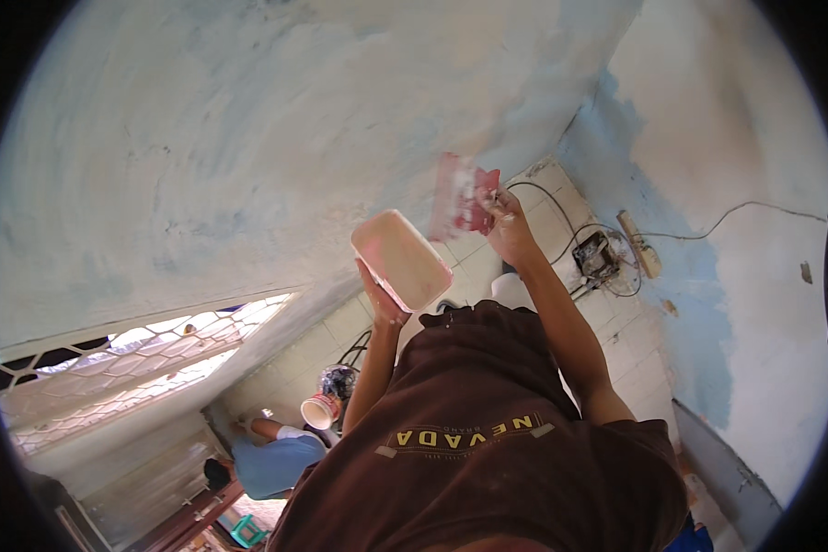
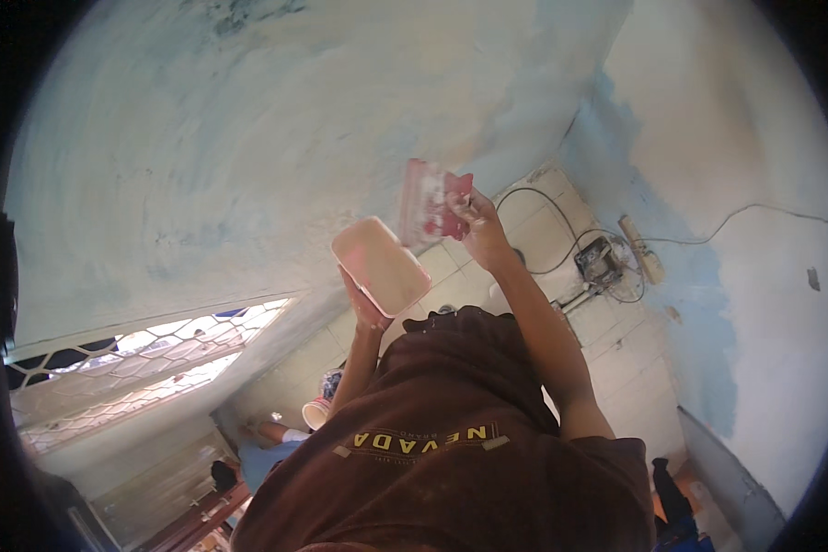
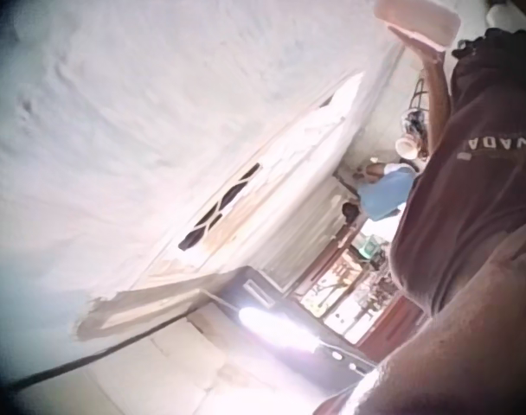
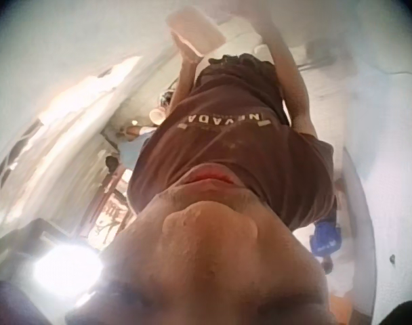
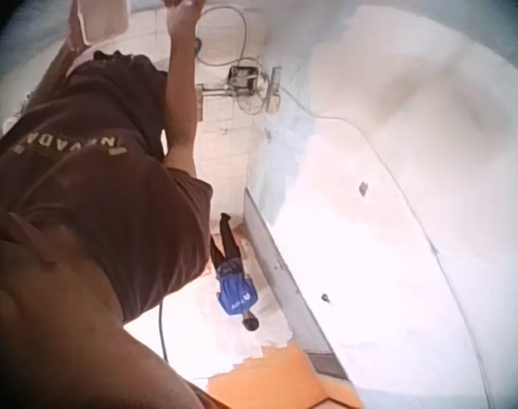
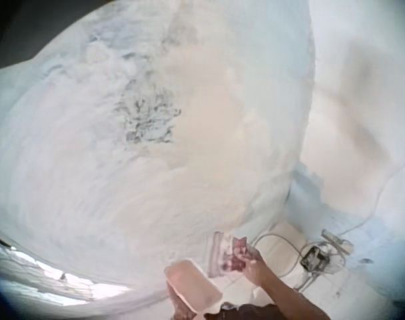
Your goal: The person applies plaster to a wall using a putty knife, repeatedly loading the tool from a pink container and smoothing the material onto the upper section of the wall near a window.
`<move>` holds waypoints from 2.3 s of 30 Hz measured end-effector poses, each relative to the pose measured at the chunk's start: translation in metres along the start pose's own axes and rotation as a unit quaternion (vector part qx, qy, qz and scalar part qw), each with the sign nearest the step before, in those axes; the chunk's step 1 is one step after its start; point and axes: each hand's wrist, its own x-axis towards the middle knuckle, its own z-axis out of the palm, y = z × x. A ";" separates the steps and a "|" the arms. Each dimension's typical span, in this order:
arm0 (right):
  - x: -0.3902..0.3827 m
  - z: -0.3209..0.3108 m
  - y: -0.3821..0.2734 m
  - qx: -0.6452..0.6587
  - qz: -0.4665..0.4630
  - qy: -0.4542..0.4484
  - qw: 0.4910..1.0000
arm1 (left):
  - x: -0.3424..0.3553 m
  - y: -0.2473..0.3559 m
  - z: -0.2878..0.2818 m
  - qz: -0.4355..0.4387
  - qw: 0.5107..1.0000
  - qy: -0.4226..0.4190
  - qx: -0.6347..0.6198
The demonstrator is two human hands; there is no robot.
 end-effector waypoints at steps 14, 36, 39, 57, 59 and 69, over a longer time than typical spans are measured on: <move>-0.032 -0.012 -0.061 0.222 0.033 -0.056 0.973 | 0.050 -0.050 0.075 -0.123 0.985 -0.119 -0.018; 0.122 -0.059 -0.023 -0.657 -0.310 -0.082 0.682 | -0.001 -0.018 -0.008 0.032 0.999 0.007 -0.042; 0.163 -0.036 -0.046 -0.684 -0.440 -0.017 0.581 | -0.002 -0.017 0.000 0.040 0.998 -0.025 -0.052; 0.138 -0.040 0.001 -0.713 -0.430 -0.026 0.553 | 0.018 -0.015 -0.012 0.046 0.999 0.009 -0.019; 0.145 -0.028 -0.033 -0.684 -0.518 0.042 0.512 | 0.018 -0.010 -0.001 0.032 0.999 -0.002 -0.023; 0.102 -0.048 -0.054 -0.598 -0.456 -0.027 0.658 | 0.018 -0.006 -0.002 0.066 0.998 -0.006 -0.004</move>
